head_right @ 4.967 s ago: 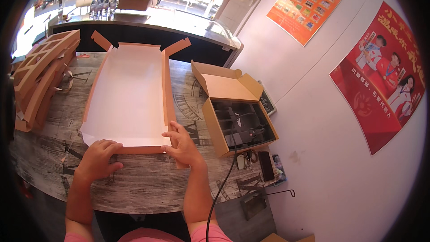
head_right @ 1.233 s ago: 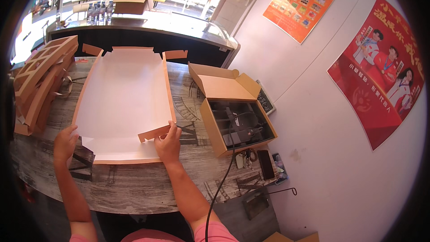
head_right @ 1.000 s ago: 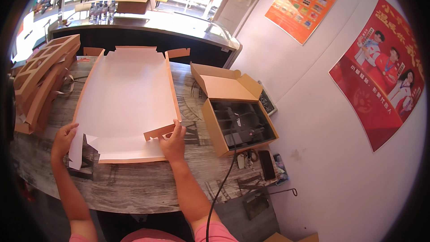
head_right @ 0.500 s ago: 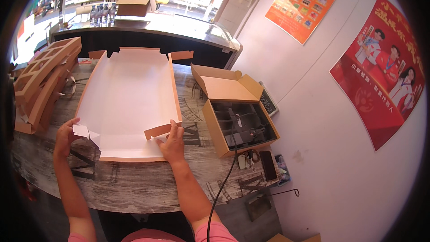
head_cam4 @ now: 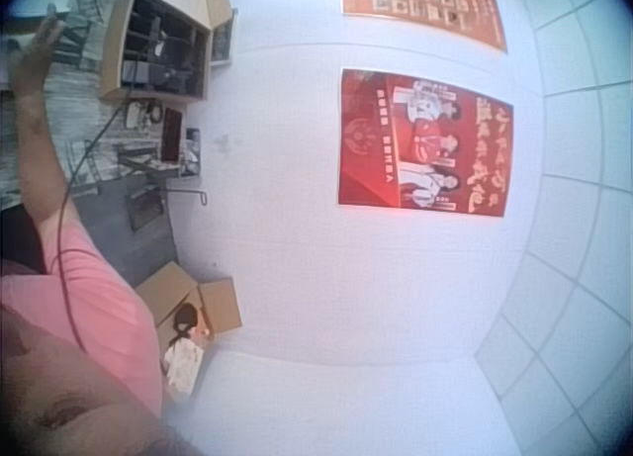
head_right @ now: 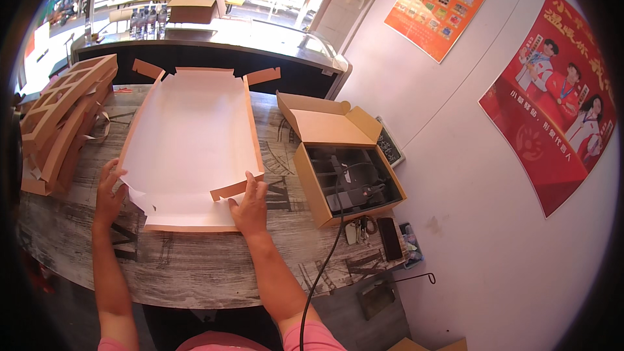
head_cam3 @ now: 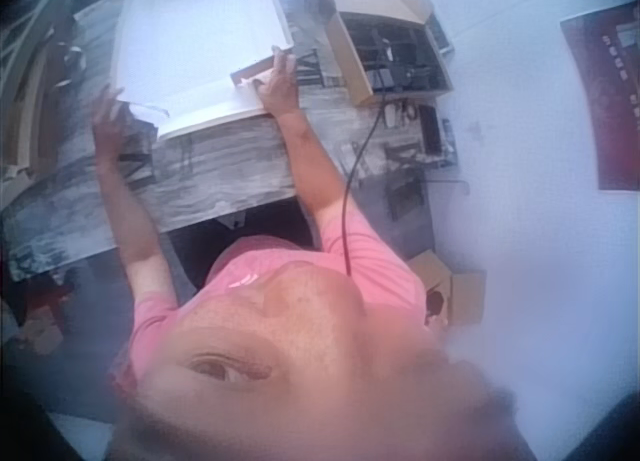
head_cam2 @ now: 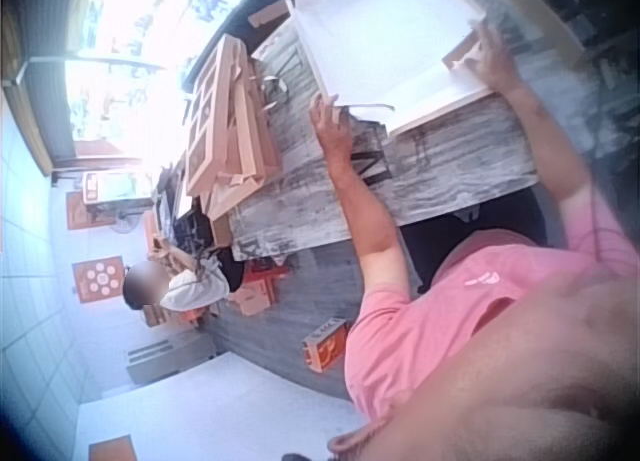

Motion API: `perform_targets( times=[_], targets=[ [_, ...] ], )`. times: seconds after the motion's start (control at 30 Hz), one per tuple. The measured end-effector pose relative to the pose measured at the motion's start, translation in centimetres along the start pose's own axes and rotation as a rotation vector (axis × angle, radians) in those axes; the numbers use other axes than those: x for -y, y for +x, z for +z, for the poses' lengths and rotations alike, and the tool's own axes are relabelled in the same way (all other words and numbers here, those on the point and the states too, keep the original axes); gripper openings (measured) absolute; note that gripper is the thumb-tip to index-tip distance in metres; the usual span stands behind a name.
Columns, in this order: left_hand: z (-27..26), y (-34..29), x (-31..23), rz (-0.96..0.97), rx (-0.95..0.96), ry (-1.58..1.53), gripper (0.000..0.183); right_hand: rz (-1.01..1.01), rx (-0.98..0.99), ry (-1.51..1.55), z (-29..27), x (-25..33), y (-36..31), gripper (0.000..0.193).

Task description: The person assembles cardboard boxes by hand by folding the sides and inserting cardboard dividers into the trays.

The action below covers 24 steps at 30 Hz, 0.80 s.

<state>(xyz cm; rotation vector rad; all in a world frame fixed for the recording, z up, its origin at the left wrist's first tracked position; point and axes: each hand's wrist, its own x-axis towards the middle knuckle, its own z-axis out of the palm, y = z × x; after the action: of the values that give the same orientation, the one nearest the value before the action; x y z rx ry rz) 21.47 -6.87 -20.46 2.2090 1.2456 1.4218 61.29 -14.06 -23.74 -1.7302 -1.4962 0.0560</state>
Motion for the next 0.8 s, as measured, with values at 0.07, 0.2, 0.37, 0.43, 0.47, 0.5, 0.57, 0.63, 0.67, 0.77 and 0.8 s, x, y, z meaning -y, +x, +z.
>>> perform_targets(
  times=[0.07,0.2,0.37,0.43,0.47,0.5,0.57,0.63,0.67,0.77,0.8],
  targets=[
    [0.4,-0.1,0.8,-0.026,-0.070,-0.010,0.029,-0.053,-0.097,-0.056,0.1,-0.1,0.1,0.103],
    [0.5,-0.2,1.5,-0.078,-0.077,-0.011,0.027,-0.014,-0.161,-0.009,-0.6,0.3,0.5,0.107],
    [0.2,-0.1,1.9,0.104,-0.188,0.148,0.020,0.047,-0.214,-0.004,-0.1,-1.5,1.5,0.111],
    [0.3,0.0,1.3,0.125,-0.237,0.254,0.020,0.001,-0.216,-0.077,0.5,-2.4,1.5,0.111],
    [0.6,0.3,0.7,0.151,-0.213,0.290,0.022,-0.037,-0.212,-0.118,0.0,-3.2,1.7,0.109],
    [0.7,0.8,-0.2,0.195,-0.198,0.269,0.024,-0.009,-0.198,-0.170,-0.4,-3.3,1.7,0.106],
    [1.2,1.0,-0.5,0.182,-0.108,0.241,0.023,0.045,-0.184,-0.213,-1.9,-2.1,1.7,0.094],
    [1.7,1.0,-1.0,0.152,-0.106,0.192,0.024,0.006,-0.151,-0.152,-2.7,-2.0,1.9,0.084],
    [1.3,0.6,-1.1,0.143,-0.101,0.202,0.024,0.011,-0.136,-0.095,-2.7,-1.7,1.8,0.082],
    [0.8,0.6,-1.3,0.160,-0.087,0.206,0.023,0.001,-0.095,0.021,-3.2,-0.4,2.0,0.073],
    [0.7,0.7,-1.5,0.177,-0.068,0.209,0.022,-0.010,-0.077,0.051,-3.4,-0.3,2.0,0.072]
  ],
)
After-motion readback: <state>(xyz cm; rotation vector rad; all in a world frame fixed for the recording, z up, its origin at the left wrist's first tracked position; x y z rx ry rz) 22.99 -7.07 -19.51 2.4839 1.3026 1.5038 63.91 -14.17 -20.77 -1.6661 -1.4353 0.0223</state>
